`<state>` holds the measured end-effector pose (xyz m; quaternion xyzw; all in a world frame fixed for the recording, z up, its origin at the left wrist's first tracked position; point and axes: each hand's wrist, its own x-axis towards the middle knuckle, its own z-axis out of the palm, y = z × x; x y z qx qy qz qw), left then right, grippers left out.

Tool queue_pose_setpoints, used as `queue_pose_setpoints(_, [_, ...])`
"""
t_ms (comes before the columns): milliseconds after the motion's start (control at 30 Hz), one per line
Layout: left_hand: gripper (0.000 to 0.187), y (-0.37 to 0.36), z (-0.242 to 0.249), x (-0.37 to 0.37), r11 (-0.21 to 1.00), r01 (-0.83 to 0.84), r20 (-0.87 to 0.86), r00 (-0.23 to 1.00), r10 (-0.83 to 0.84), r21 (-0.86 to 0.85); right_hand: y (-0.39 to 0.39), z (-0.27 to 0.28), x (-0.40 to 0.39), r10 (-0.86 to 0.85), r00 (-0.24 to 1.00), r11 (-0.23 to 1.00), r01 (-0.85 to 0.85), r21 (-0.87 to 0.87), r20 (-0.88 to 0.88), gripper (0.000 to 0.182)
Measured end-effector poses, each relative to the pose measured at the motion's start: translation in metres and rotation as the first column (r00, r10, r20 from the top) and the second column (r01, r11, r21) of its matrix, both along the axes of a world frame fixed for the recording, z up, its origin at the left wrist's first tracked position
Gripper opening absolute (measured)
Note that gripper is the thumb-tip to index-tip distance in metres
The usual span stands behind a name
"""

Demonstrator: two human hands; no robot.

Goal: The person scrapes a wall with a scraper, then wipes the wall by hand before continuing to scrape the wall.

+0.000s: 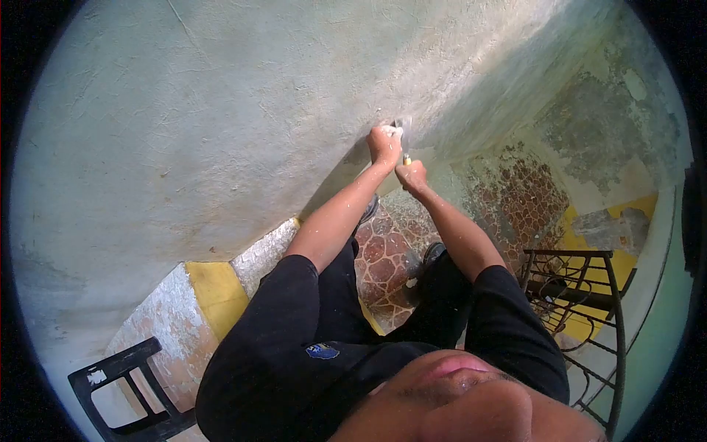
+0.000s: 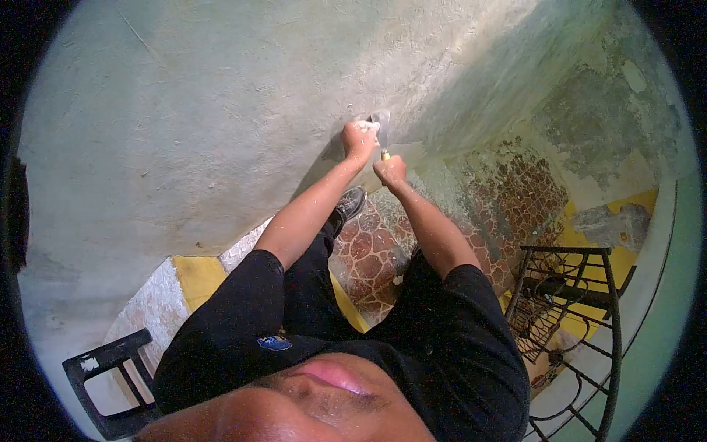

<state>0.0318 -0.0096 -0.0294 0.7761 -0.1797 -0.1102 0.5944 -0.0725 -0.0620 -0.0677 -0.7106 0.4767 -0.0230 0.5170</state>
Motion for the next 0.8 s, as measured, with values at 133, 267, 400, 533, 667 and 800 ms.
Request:
queue_pose_setpoints(133, [0.014, 0.003, 0.001, -0.003, 0.999, -0.004, 0.016, 1.000, 0.004, 0.036, -0.003, -0.012, 0.005, 0.009, 1.000, 1.000, -0.009, 0.005, -0.014, 0.037])
queue_pose_setpoints(267, [0.015, 0.002, 0.031, -0.004, 0.987, 0.021, -0.082, 0.996, -0.034, -0.157, -0.005, 0.003, 0.010, -0.027, 1.000, 0.995, 0.029, -0.093, 0.015, 0.037])
queue_pose_setpoints(400, [0.022, -0.001, -0.009, 0.000, 0.999, -0.028, -0.017, 0.999, 0.029, 0.024, 0.005, 0.001, -0.007, 0.042, 0.996, 0.997, -0.037, 0.069, -0.072, 0.038])
queue_pose_setpoints(533, [0.016, -0.002, 0.030, -0.006, 0.990, -0.024, -0.044, 0.999, 0.018, -0.142, -0.008, 0.030, -0.004, 0.045, 0.998, 0.981, -0.038, -0.191, 0.031, 0.038])
queue_pose_setpoints(667, [0.012, 0.000, 0.030, -0.008, 0.989, -0.022, -0.105, 0.994, 0.007, -0.144, -0.007, 0.013, 0.005, -0.003, 0.999, 0.999, 0.002, -0.037, -0.032, 0.039])
queue_pose_setpoints(800, [0.010, 0.004, 0.018, -0.008, 1.000, -0.015, -0.055, 0.998, 0.013, -0.020, -0.006, -0.029, 0.002, 0.026, 0.999, 0.994, -0.030, -0.100, -0.041, 0.039])
